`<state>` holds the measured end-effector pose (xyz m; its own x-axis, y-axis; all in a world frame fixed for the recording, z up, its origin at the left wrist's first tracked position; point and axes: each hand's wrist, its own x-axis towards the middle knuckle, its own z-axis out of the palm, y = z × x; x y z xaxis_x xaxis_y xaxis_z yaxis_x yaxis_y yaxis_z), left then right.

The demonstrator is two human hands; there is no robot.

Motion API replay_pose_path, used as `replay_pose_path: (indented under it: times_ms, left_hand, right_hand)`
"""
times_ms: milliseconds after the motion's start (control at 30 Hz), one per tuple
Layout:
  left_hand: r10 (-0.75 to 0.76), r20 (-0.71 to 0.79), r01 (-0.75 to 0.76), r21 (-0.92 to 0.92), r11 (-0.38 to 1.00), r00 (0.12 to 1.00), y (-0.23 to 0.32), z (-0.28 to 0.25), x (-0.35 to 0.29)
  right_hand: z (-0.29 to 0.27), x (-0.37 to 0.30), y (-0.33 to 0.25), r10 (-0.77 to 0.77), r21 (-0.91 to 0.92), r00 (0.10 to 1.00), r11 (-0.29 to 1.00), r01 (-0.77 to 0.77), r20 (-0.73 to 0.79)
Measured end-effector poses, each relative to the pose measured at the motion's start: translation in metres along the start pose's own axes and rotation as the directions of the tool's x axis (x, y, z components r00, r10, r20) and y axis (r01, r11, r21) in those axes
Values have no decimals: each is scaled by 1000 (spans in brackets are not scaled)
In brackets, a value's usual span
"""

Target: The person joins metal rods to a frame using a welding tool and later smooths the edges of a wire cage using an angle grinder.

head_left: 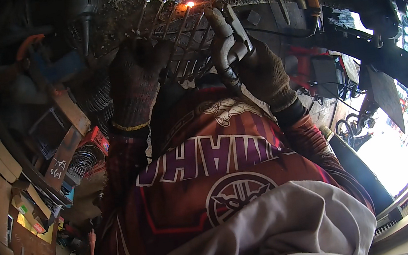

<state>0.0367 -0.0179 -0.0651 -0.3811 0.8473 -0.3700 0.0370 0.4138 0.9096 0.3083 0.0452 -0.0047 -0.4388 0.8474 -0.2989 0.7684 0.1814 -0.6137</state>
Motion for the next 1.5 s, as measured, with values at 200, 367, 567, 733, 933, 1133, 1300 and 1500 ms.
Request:
replay_pose_path:
  times_ms: [200,367,567,733,933,1133,1300,1500]
  left_hand:
    - [31,12,-31,5,1000,999,12,0,-5]
    - [98,-28,-98,-18,995,995,4,0,-4]
    - [108,107,-23,-598,802,988,-3,-4,0]
    - [45,62,6,-640,768,997,-9,-13,-1]
    - [171,18,-121,-634,763,985,-13,-28,0]
    - [325,-8,-319,-224,921,946,31,-16,-14]
    - [230,-109,-255,-463,849,967,22,-22,-3]
    - [13,-154,-126,-754,644,988,33,-32,-5]
  right_hand:
    - [3,-4,2,15,54,997,998,-10,-80]
    - [2,-9,11,50,125,982,992,-27,-184]
    - [-11,-12,25,77,455,957,889,62,-281]
    - [-40,-20,53,152,756,910,617,217,-385]
    - [-94,-35,45,290,821,839,499,277,-460]
    - [-116,-50,81,309,640,726,733,229,-614]
    - [-127,-44,97,320,597,609,732,327,-726]
    - [-139,-48,128,418,697,578,572,432,-701]
